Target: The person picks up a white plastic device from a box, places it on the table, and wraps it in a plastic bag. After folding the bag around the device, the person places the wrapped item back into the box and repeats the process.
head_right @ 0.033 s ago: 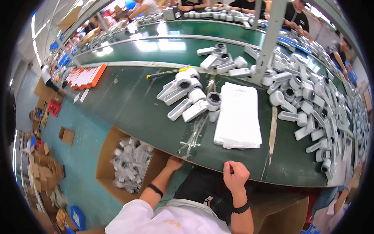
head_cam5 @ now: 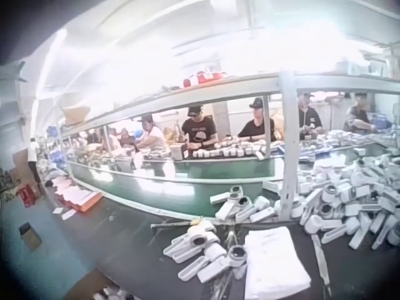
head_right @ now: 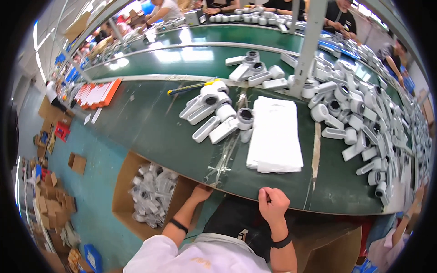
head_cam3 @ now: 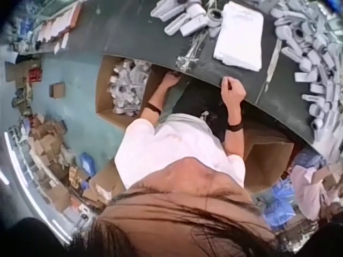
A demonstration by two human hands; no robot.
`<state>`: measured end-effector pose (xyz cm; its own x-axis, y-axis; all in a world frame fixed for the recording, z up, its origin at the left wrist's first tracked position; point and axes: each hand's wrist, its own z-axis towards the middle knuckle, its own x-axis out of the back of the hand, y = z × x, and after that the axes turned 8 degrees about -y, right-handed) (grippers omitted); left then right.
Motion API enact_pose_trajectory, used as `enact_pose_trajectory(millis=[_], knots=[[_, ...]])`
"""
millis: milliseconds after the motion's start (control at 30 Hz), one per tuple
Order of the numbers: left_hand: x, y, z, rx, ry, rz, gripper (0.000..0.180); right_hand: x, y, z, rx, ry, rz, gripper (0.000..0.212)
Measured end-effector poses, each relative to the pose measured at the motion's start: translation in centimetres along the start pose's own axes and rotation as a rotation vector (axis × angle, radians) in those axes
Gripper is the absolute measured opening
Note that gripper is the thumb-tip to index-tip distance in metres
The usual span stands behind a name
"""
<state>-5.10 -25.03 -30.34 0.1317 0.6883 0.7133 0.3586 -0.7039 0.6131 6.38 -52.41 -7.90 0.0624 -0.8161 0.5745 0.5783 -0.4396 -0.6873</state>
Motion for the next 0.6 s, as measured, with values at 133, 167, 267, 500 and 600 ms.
enact_pose_trajectory(millis=[133, 167, 267, 500, 600], knots=[[10.4, 4.3, -8.1, -0.002, -0.2, -0.502, 0.026, -0.1, -0.9, 0.3, 0.024, -0.028, 0.107, 0.005], [13.0, 6.4, -9.8, 0.015, -0.202, -0.6, 0.022, -0.1, -1.2, 0.4, 0.018, -0.026, 0.143, 0.005], [19.4, 11.4, -11.5, -0.109, -0.04, -0.683, 0.018, 0.3, -1.3, 0.4, -0.035, -0.066, 0.216, 0.004], [22.7, 19.8, -0.9, -0.373, 0.397, -0.045, 0.038, 0.6, -1.0, 0.1, -0.054, -0.043, 0.228, 0.004], [21.3, 19.9, 3.3, -0.462, 0.598, 0.328, 0.051, 0.5, -0.8, 0.0, -0.059, -0.035, 0.251, 0.005]])
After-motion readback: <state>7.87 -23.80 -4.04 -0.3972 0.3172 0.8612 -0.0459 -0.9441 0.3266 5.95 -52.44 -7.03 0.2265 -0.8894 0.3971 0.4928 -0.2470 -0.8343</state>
